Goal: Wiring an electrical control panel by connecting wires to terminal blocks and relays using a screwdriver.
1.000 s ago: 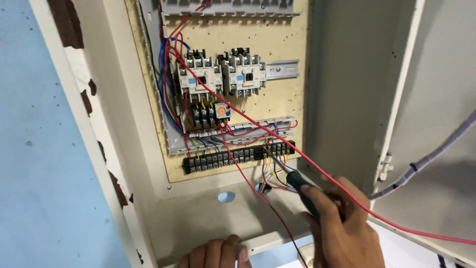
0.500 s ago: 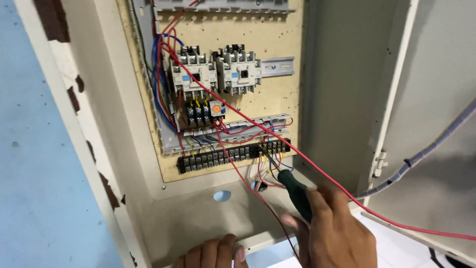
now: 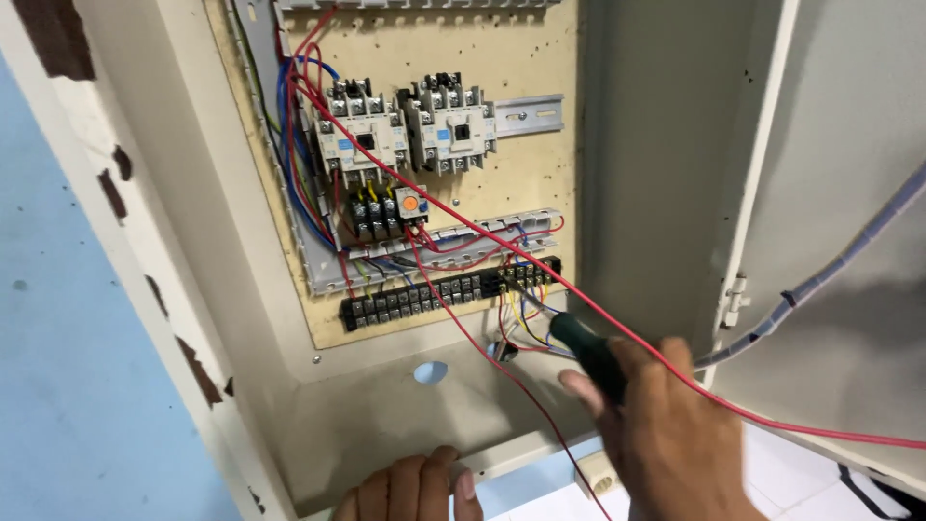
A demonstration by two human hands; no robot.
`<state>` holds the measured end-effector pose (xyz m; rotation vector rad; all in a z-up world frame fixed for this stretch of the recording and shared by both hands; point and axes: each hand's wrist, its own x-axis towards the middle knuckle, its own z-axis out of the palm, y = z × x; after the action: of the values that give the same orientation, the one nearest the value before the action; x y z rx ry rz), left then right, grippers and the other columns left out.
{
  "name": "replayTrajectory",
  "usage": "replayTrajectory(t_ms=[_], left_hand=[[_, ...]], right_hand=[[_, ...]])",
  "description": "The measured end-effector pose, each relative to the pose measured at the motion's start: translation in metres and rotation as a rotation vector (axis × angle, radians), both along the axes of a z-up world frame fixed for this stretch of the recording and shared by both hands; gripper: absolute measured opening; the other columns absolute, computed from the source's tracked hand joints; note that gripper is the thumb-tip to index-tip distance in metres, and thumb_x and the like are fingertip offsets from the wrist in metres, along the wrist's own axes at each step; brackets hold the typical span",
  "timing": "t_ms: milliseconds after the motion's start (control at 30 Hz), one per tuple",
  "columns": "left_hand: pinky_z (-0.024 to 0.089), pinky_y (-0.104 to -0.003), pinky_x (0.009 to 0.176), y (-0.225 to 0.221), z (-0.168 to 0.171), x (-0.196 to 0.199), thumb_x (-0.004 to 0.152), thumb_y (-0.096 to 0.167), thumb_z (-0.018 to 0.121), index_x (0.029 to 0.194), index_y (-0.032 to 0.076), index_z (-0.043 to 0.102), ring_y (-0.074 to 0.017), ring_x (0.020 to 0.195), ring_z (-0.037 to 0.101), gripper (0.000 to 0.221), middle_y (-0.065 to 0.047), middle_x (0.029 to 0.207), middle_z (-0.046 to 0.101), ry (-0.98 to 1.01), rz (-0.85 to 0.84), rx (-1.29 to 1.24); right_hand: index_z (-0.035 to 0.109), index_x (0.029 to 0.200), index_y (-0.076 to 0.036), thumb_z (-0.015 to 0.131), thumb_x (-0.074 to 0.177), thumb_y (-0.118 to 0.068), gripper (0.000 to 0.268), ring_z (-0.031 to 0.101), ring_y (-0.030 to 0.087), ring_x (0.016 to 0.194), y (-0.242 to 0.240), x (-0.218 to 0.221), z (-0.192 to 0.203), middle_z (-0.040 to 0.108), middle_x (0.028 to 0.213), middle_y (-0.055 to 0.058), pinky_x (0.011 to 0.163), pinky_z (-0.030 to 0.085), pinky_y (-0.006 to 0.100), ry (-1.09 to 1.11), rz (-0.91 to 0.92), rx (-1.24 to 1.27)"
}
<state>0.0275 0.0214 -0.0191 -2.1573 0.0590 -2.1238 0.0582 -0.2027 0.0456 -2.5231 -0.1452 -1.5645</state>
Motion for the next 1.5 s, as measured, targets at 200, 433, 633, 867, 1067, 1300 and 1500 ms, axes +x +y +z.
replayTrajectory(t_ms=[200, 433, 633, 867, 1067, 1300, 1500], left_hand=[[0.037, -0.032, 0.057, -0.005, 0.014, -0.017, 0.096, 0.038, 0.041, 0.08, 0.027, 0.07, -0.0152, 0.056, 0.051, 0.035, 0.01, 0.067, 0.059, 0.004, 0.009, 0.001], [0.034, -0.033, 0.069, -0.011, 0.012, -0.017, 0.098, 0.037, 0.039, 0.081, 0.027, 0.071, -0.0157, 0.061, 0.052, 0.037, 0.01, 0.072, 0.061, -0.031, 0.018, -0.042], [0.034, -0.033, 0.07, -0.014, 0.016, -0.025, 0.099, 0.038, 0.04, 0.081, 0.026, 0.071, -0.0169, 0.062, 0.052, 0.038, 0.008, 0.072, 0.061, 0.036, 0.015, -0.064], [0.033, -0.034, 0.063, -0.01, 0.021, -0.024, 0.102, 0.037, 0.034, 0.078, 0.025, 0.069, -0.018, 0.059, 0.049, 0.044, 0.006, 0.067, 0.055, -0.01, 0.024, -0.017], [0.034, -0.035, 0.06, -0.005, 0.015, -0.017, 0.098, 0.037, 0.038, 0.079, 0.025, 0.07, -0.0174, 0.057, 0.05, 0.039, 0.007, 0.068, 0.058, 0.004, 0.01, -0.008], [0.034, -0.033, 0.058, -0.013, 0.03, -0.034, 0.101, 0.035, 0.04, 0.078, 0.023, 0.069, -0.0177, 0.06, 0.05, 0.039, 0.006, 0.066, 0.055, 0.048, -0.083, -0.083], [0.041, -0.035, 0.072, -0.015, 0.026, -0.041, 0.1, 0.034, 0.048, 0.089, 0.02, 0.072, -0.0208, 0.069, 0.054, 0.029, 0.004, 0.076, 0.061, 0.093, -0.084, -0.148]], right_hand=[[0.06, 0.124, -0.029, 0.065, 0.087, -0.031, 0.037, 0.072, 0.026, 0.082, 0.002, -0.021, -0.006, 0.056, 0.137, -0.001, 0.038, 0.053, 0.051, 0.012, 0.204, -0.084], [0.045, 0.142, -0.034, 0.058, 0.072, -0.012, 0.075, 0.071, 0.041, 0.072, -0.006, -0.023, 0.006, 0.041, 0.156, 0.002, 0.055, 0.06, 0.057, 0.267, 0.275, -0.142], [0.064, 0.127, -0.012, 0.065, 0.096, -0.047, 0.047, 0.053, 0.021, 0.041, 0.016, -0.021, 0.001, 0.062, 0.106, 0.002, 0.031, 0.039, 0.039, -0.259, 0.033, -0.126], [0.048, 0.129, 0.0, 0.043, 0.092, 0.007, 0.039, 0.042, 0.046, 0.148, 0.001, -0.024, 0.031, 0.041, 0.151, 0.028, 0.119, 0.039, 0.05, -0.055, 0.931, -0.3], [0.05, 0.123, -0.011, 0.06, 0.097, 0.002, 0.031, 0.071, 0.027, 0.123, 0.04, -0.017, 0.004, 0.063, 0.139, 0.016, 0.084, 0.062, 0.029, -0.264, 0.704, 0.159], [0.045, 0.125, 0.0, 0.063, 0.093, 0.005, 0.038, 0.06, 0.035, 0.135, 0.037, -0.003, -0.005, 0.054, 0.139, 0.023, 0.117, 0.048, 0.043, -0.253, 0.832, 0.18], [0.051, 0.13, -0.003, 0.024, 0.103, -0.006, 0.039, 0.047, 0.044, 0.148, 0.019, -0.023, 0.024, 0.049, 0.148, 0.027, 0.12, 0.04, 0.05, 0.003, 1.124, -0.235]])
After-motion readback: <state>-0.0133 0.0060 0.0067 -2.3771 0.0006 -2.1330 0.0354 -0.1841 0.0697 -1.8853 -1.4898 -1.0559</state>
